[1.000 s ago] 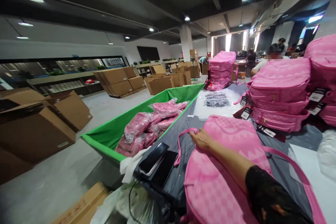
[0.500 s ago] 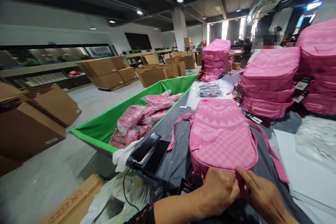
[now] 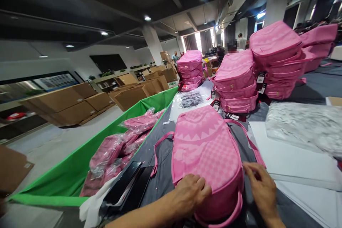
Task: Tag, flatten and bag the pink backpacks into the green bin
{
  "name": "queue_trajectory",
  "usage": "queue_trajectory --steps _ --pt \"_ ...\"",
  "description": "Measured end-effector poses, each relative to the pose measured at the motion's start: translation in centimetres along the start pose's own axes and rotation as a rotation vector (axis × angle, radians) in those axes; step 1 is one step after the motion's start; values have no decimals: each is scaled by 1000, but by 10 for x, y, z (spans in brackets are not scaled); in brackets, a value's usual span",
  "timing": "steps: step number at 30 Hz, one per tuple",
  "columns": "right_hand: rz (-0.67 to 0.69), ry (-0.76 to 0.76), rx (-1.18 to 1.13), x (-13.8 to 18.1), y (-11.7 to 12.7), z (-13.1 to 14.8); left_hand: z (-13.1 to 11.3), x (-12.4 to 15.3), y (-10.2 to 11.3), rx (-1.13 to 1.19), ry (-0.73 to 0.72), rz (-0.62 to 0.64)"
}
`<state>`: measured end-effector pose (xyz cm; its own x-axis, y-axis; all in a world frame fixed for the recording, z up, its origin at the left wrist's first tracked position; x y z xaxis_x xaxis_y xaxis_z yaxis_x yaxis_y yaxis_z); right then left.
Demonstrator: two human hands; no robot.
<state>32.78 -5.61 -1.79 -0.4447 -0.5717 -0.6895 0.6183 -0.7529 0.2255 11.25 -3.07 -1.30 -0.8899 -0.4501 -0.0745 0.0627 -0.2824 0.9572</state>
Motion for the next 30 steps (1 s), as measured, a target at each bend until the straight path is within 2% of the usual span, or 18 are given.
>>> queue_trajectory --steps 2,4,6,8,9,11,13,14,16,18,20,22,25,27,30 --pt "40 -40 -25 -35 -16 -22 -13 14 -1 -26 -27 -114" --pt "167 -24 -43 -75 -51 -35 -22 22 2 -31 -56 -213" --pt "254 -21 -48 -108 -87 -45 -16 18 4 1 -24 -212" --pt "316 -30 -38 -125 -115 -56 2 7 9 39 87 -175" --pt "332 -35 -26 -126 -122 -61 11 2 15 60 149 -187" --pt "330 -38 10 -110 -118 -67 20 0 32 122 218 -305" --pt "307 -32 43 -72 -95 -64 10 7 43 225 197 -438" --pt "306 -21 52 -48 -81 -60 2 11 43 282 182 -461" --pt "335 0 53 6 -60 -47 -16 10 27 372 202 -392" --pt "405 73 52 53 -54 -30 -29 -2 0 433 277 -208" --pt "443 116 89 78 -58 -20 -40 -20 -24 467 334 -7" --pt "432 130 143 80 -63 -20 -46 -38 -36 472 365 146" --pt "412 176 202 62 -64 -25 -41 -56 -36 460 385 261" --pt "486 224 220 57 -65 -26 -27 -61 -30 552 413 284" --pt "677 225 156 78 -73 -23 -7 -67 -20 846 479 279"
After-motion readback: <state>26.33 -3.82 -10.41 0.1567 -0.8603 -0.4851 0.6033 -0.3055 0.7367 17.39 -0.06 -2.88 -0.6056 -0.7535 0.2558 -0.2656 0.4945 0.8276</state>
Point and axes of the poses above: each hand's wrist, its own x-axis away from the middle knuckle, its own y-axis out of the back of the hand, z = x × y, the point moved 10 cm from there along -x, towards the middle knuckle, and after that the axes turned 13 degrees about y, right-handed, at the moved point
